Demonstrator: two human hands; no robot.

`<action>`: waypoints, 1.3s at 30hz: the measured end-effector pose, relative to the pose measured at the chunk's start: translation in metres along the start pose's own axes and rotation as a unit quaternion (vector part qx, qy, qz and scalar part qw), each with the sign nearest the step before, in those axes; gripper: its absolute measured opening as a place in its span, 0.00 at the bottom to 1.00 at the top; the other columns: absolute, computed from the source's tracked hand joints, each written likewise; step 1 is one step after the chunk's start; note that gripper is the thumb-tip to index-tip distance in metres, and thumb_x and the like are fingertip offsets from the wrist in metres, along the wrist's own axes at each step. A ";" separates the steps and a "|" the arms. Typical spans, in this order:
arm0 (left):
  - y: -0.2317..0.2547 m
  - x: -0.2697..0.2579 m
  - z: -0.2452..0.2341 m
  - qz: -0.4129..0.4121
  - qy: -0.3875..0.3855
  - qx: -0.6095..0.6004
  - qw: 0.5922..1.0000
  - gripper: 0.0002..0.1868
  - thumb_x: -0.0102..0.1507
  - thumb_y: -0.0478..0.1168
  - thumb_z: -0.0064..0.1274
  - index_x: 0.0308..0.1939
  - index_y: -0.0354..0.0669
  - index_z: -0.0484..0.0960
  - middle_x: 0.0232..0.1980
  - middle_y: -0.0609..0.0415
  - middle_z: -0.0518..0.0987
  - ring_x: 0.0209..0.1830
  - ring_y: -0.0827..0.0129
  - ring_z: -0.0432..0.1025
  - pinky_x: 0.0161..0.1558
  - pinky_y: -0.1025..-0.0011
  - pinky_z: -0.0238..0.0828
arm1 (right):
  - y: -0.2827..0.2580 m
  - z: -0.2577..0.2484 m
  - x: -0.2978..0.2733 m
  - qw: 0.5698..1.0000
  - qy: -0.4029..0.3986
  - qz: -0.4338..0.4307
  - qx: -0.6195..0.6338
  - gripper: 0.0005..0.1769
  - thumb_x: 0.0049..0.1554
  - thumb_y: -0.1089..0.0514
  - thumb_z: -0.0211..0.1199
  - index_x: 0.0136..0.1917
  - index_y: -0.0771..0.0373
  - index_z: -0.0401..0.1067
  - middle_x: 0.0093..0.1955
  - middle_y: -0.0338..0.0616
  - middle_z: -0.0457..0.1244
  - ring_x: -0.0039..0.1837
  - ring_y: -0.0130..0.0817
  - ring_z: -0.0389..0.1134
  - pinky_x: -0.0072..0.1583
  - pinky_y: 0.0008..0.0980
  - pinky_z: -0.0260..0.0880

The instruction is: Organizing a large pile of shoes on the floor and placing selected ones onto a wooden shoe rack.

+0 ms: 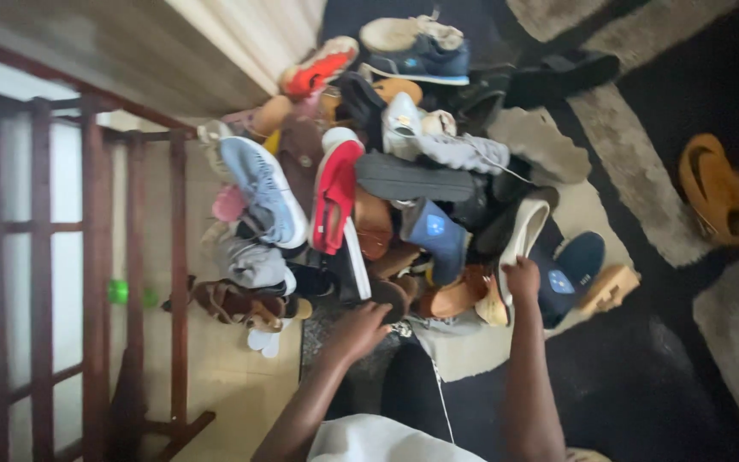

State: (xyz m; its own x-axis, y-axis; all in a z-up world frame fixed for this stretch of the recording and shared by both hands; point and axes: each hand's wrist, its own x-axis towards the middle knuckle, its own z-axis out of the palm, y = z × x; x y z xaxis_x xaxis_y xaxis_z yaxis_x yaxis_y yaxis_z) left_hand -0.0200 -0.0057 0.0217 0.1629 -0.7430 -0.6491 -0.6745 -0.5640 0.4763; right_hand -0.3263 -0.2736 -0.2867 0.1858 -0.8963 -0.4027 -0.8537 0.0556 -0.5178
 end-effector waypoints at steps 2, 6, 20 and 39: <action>-0.005 -0.011 0.000 0.006 0.012 -0.014 1.000 0.27 0.66 0.48 0.54 0.68 0.46 0.71 0.62 0.42 0.76 0.60 0.46 0.72 0.58 0.51 0.70 | -0.075 -0.024 -0.058 0.987 -0.010 0.033 0.157 0.16 0.53 0.59 0.71 0.53 0.70 0.77 0.47 0.55 0.70 0.49 0.49 0.71 0.51 0.44 0.70; -0.023 -0.033 -0.008 0.046 0.047 -0.054 0.996 0.31 0.64 0.45 0.58 0.70 0.42 0.68 0.66 0.40 0.72 0.64 0.44 0.68 0.61 0.51 0.66 | -0.170 -0.036 -0.135 0.910 -0.082 0.150 0.378 0.07 0.62 0.61 0.64 0.44 0.66 0.73 0.35 0.41 0.63 0.36 0.34 0.61 0.37 0.39 0.60; -0.188 -0.080 0.016 0.006 0.398 -0.300 0.867 0.48 0.55 0.40 0.68 0.76 0.41 0.59 0.68 0.37 0.69 0.68 0.45 0.65 0.65 0.53 0.64 | -0.448 0.048 -0.273 0.628 -0.386 0.095 0.669 0.10 0.61 0.62 0.59 0.57 0.58 0.67 0.52 0.41 0.68 0.55 0.38 0.69 0.61 0.42 0.71; -0.198 -0.242 -0.014 -0.033 0.682 -0.191 0.706 0.78 0.51 0.59 0.74 0.81 0.23 0.31 0.80 0.18 0.44 0.81 0.25 0.44 0.75 0.41 0.45 | -0.626 0.082 -0.392 0.515 -0.507 0.184 0.666 0.10 0.62 0.58 0.66 0.56 0.61 0.76 0.58 0.38 0.65 0.61 0.41 0.67 0.66 0.50 0.72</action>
State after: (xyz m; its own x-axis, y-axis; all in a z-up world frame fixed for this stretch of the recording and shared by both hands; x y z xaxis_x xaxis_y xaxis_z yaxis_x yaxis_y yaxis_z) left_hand 0.0845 0.2810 0.0927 0.9020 -0.2193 0.3718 -0.4316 -0.4766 0.7659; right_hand 0.1750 0.0795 0.1330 0.8661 -0.0630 -0.4959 0.0432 0.9977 -0.0514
